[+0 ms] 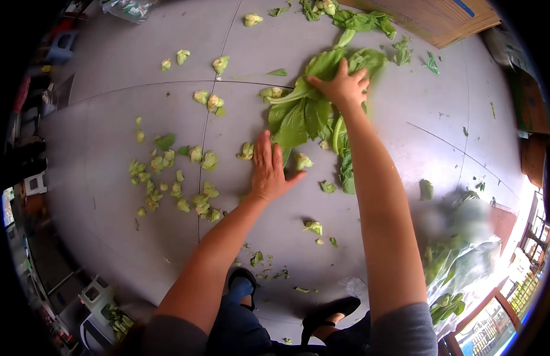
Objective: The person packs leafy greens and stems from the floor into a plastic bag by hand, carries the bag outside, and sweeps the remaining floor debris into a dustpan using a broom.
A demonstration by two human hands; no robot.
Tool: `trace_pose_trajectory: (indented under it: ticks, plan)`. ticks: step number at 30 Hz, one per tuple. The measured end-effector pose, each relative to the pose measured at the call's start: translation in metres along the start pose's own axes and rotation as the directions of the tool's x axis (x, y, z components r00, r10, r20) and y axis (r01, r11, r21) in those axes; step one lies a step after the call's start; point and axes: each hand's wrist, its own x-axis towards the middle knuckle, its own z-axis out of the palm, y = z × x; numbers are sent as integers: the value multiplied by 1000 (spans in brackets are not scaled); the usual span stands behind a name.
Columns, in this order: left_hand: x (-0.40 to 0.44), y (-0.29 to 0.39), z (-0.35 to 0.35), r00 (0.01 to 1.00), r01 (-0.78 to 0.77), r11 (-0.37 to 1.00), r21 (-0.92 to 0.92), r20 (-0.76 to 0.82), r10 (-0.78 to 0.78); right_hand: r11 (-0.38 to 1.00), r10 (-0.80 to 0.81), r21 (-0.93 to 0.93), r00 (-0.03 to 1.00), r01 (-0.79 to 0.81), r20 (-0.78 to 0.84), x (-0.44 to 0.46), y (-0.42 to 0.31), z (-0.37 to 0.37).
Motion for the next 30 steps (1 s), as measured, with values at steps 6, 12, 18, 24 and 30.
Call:
trace_pose_trajectory:
  ticks: [6, 12, 18, 24, 30]
  plan:
    - [-1, -5, 3, 986, 27, 984, -179, -158, -55, 871, -489, 61, 872, 487, 35, -80, 11, 39]
    - [-18, 2, 11, 980, 15, 918, -395, -176, -92, 818, -357, 555, 889, 150, 285, -147, 54, 52]
    - [-47, 65, -57, 951, 35, 887, -460, 290, 112, -128, -483, 611, 587, -782, 650, -242, 111, 18]
    - [-73, 99, -96, 915, -235, 886, -401, 217, 340, -71, -565, 618, 542, -783, 622, -291, 133, -13]
    - [-80, 100, -113, 855, -280, 842, -461, 279, 437, -180, -632, 579, 544, -795, 551, -315, 139, -30]
